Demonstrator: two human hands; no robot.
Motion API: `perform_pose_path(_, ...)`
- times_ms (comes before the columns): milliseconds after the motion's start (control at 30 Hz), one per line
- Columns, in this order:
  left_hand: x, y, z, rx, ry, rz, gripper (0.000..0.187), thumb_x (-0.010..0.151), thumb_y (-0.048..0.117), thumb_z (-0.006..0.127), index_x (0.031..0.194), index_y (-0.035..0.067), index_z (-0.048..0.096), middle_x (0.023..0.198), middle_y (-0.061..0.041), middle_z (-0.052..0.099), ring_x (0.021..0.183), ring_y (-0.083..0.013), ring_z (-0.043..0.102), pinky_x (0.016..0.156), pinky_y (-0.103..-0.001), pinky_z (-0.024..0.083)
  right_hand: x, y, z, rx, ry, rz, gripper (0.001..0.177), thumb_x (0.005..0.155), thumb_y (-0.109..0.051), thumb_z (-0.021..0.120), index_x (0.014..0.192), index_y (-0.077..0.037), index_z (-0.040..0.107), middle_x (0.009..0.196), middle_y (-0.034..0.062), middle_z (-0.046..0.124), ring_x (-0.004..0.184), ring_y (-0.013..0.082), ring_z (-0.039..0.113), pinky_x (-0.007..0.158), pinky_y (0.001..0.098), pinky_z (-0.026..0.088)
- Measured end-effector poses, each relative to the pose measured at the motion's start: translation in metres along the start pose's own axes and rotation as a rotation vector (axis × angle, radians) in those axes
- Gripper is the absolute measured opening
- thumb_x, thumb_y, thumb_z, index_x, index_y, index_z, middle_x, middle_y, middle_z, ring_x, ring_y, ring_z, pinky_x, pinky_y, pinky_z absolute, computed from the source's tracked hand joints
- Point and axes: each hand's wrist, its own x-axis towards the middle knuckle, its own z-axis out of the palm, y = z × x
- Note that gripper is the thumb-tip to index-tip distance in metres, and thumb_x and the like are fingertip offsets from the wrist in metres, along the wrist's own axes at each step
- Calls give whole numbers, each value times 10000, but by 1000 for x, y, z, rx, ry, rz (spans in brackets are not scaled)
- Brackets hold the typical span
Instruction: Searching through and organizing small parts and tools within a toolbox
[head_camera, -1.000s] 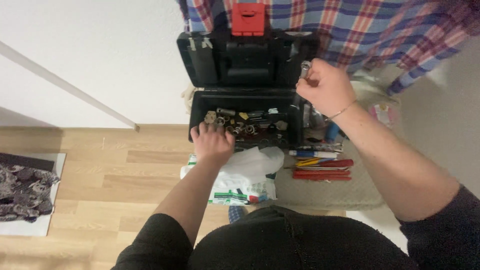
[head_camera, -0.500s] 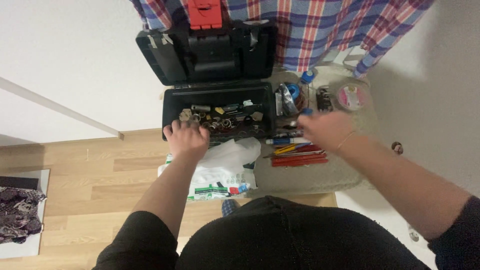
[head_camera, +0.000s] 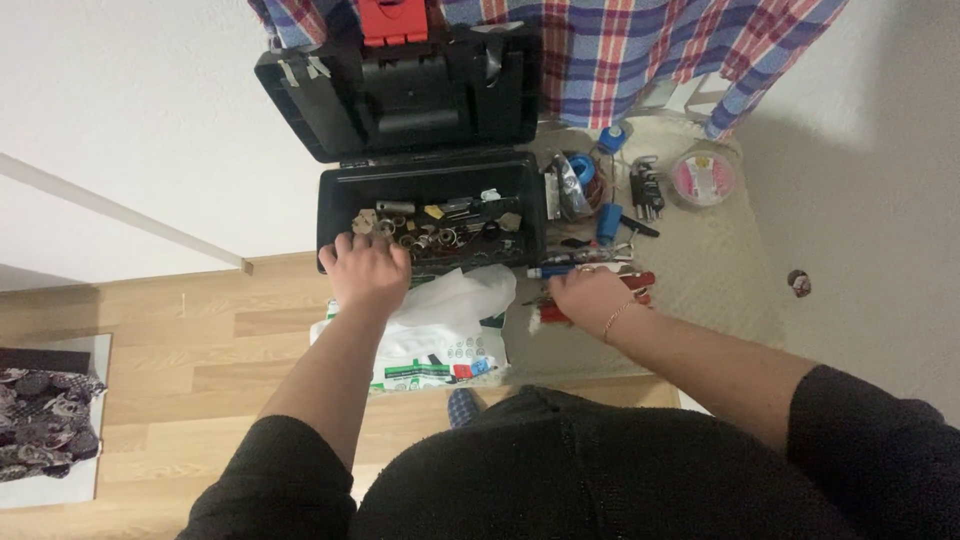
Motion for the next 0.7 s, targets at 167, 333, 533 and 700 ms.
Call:
perform_pose_path(167,-3,2,-5,-1,-13,-10,530,1022,385,306,1164,84,718,1186,-140,691,1245,-299,527,1106,-536,312,5,3,7,-12,45,33,236,899,-165,663,1090,-35,613,956,140,722,879,279,731,722,420,603)
perform_pose_path(333,-1,-1,3,-61,76,0,512,999,386,339,1150,76,718,1166,-136,697,1213,-304,538,1077,-538,326,7,4,4,-91,-36,4,391,809,-185,706,1140,-6,601,955,173,710,857,282,726,699,411,608)
perform_pose_path(533,-2,-2,7,-41,70,2,496,1016,383,348,1134,82,725,1172,-135,694,1219,-306,541,1085,-527,328,0,5,11,-48,74,27,242,892,-143,657,1112,-44,629,975,129,713,889,282,724,707,421,606)
perform_pose_path(700,-2,-2,5,-83,80,-2,513,1008,404,342,1133,87,727,1169,-141,687,1219,-315,531,1071,-537,326,-3,10,-6,-66,-7,-15,326,860,-174,635,1151,-27,621,1009,167,710,900,289,730,727,412,620)
